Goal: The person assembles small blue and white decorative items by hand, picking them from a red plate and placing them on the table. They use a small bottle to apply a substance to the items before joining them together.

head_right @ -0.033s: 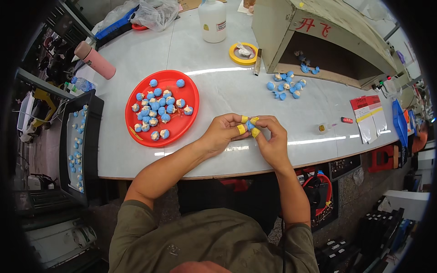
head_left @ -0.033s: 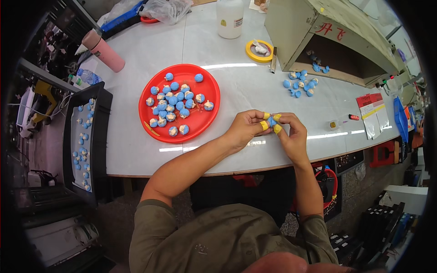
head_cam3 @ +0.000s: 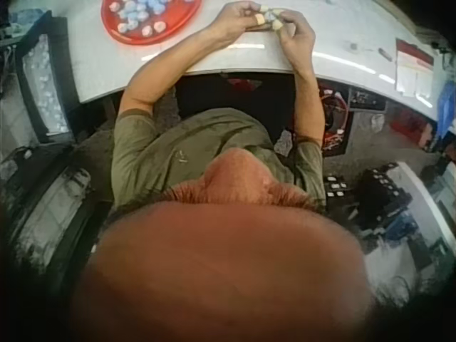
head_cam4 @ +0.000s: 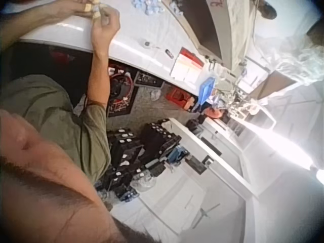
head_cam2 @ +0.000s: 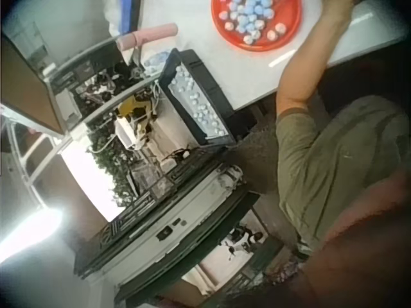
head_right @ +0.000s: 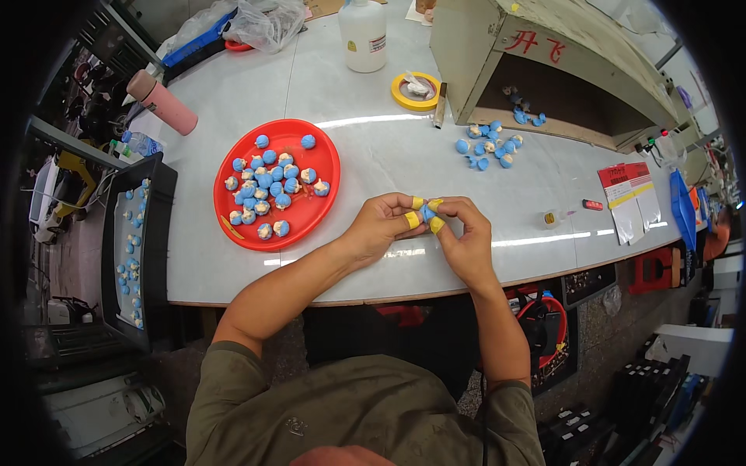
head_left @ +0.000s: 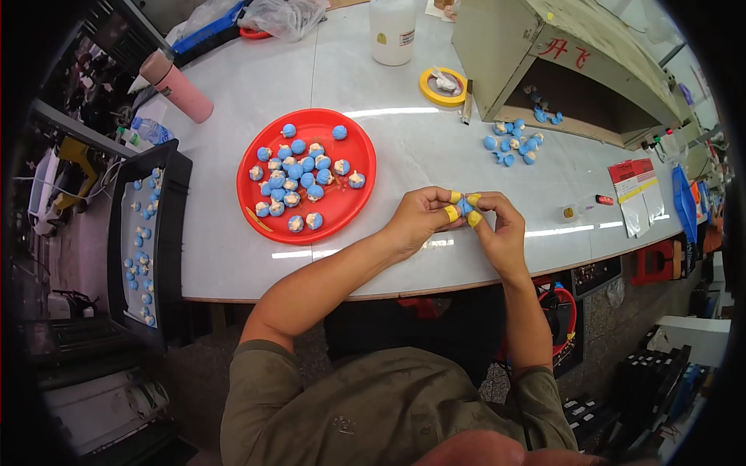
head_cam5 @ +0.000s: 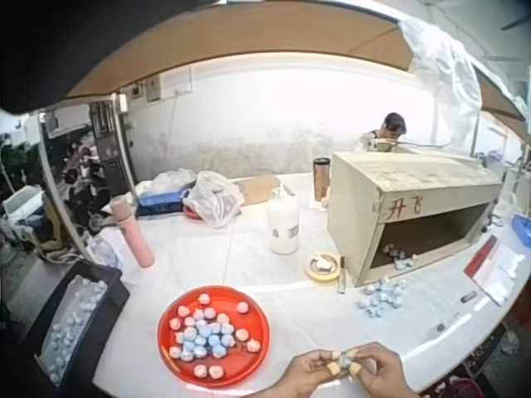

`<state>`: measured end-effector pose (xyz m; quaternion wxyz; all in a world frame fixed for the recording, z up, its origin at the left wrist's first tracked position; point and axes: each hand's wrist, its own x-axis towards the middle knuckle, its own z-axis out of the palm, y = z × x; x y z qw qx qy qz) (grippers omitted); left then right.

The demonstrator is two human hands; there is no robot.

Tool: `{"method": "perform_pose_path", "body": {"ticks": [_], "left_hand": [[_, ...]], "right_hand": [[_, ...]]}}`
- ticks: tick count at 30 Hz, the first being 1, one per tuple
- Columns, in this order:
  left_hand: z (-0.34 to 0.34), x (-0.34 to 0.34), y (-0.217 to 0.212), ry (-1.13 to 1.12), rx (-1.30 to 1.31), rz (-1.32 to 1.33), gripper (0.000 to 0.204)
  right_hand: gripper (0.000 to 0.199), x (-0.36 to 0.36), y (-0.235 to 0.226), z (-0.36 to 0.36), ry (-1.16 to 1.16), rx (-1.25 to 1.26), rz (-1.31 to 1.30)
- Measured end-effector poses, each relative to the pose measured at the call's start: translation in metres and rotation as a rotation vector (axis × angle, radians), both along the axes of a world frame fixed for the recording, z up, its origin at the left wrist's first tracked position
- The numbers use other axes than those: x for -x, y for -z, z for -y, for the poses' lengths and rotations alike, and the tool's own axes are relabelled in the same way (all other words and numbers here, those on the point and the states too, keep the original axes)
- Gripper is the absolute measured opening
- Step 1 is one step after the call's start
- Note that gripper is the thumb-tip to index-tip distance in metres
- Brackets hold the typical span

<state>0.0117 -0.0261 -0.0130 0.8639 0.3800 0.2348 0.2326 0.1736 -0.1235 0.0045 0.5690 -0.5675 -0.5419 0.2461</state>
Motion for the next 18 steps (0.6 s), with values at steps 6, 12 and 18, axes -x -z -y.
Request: {"method": "perform_pose_path", "body": {"ticks": [6,12,18], "left_hand": [[-0.001,0.001,-0.001,0.007,0.038,-0.003,0.019],[0.002,-0.001,0.001,-0.025,-0.061,0.008,0.018],[0.001,0.0,0.003,-0.018,-0.005,0.034,0.018]], "right_hand": [[0.022,-0.001,-0.012,-0.002,-0.012,0.02,0.077],[0.023,-0.004,-0.01,-0.003,-0.029,0.018,0.08],[0.022,-0.005,-0.009,-0.004,-0.024,0.026,0.048]]}}
